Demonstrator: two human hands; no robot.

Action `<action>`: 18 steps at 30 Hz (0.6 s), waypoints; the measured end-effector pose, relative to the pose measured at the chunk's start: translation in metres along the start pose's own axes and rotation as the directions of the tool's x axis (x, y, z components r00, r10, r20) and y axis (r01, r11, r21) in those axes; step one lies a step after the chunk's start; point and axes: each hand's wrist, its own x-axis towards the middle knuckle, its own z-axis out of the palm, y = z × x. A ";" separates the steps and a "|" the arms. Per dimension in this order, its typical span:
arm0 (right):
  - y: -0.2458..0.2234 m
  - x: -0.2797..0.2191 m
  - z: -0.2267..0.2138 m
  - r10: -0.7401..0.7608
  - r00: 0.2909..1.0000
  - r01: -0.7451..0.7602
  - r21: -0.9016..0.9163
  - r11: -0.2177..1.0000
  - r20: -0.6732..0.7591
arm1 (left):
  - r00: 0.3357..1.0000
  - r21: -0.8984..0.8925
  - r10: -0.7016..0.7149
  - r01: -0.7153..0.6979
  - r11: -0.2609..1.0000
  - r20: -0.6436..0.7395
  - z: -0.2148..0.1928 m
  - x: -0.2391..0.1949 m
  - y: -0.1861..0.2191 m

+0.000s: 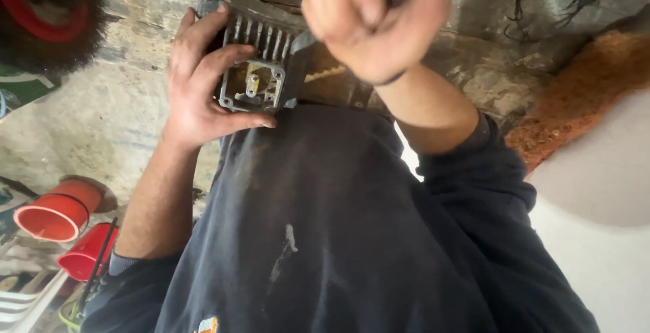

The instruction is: Cleaning and scraping a metal motor housing component at a workbench.

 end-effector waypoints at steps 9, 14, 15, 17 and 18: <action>-0.009 0.001 0.013 0.157 0.986 -0.157 -0.001 0.988 -0.061 | 1.000 -0.019 0.016 -0.016 1.000 -0.003 0.000 0.000 -0.004; -0.005 0.014 0.032 0.081 0.996 -0.083 -0.059 0.995 -0.031 | 1.000 -0.043 -0.024 0.023 0.999 -0.008 -0.002 -0.003 -0.006; -0.003 0.014 0.039 0.045 0.999 -0.045 -0.087 0.995 -0.011 | 0.999 -0.061 -0.028 0.027 0.998 -0.019 -0.002 -0.004 -0.007; 0.003 0.016 0.048 0.011 1.000 -0.010 -0.111 0.994 0.011 | 0.999 -0.076 -0.036 0.034 0.997 -0.030 -0.002 -0.005 -0.007; 0.005 0.016 0.048 -0.021 1.000 0.023 -0.121 0.992 0.010 | 0.999 -0.061 -0.040 0.039 0.997 -0.020 -0.002 -0.004 -0.006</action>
